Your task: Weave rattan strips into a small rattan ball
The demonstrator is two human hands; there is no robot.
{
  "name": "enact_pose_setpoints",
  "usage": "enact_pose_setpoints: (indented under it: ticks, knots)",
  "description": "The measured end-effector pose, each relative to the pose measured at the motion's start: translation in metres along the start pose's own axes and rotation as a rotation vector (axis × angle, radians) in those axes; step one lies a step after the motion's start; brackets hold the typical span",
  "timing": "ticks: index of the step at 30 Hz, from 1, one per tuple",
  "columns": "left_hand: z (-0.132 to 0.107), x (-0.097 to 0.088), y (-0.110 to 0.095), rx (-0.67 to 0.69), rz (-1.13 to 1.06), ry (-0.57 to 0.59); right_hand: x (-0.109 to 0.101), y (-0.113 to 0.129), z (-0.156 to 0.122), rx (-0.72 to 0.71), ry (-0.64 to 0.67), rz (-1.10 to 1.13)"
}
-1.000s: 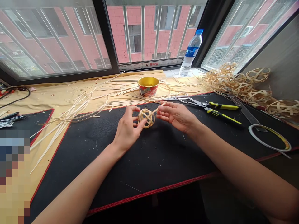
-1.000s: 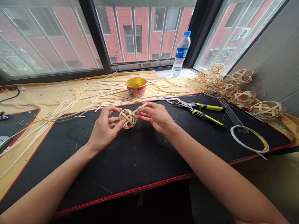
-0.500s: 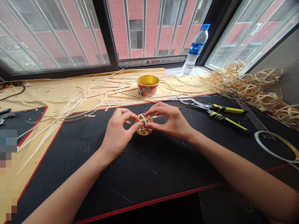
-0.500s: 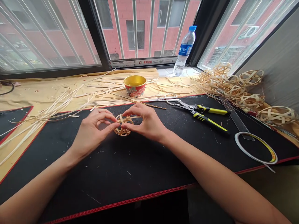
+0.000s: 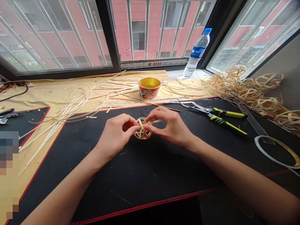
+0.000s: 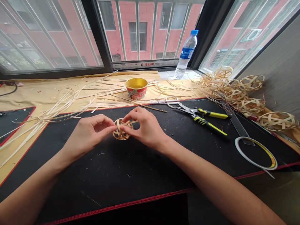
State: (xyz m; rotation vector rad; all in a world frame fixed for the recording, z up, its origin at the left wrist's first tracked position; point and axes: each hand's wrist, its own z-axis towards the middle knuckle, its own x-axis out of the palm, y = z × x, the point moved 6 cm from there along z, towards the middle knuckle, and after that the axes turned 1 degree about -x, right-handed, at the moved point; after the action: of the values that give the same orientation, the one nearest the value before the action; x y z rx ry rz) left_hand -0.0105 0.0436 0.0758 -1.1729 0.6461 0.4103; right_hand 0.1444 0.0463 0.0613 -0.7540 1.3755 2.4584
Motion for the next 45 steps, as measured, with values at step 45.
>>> enact_pose_setpoints:
  ticks: [45]
  knots:
    - [-0.006,0.017,0.002,-0.013,-0.019,0.051,0.027,-0.037,-0.011,0.366,-0.110,0.706]
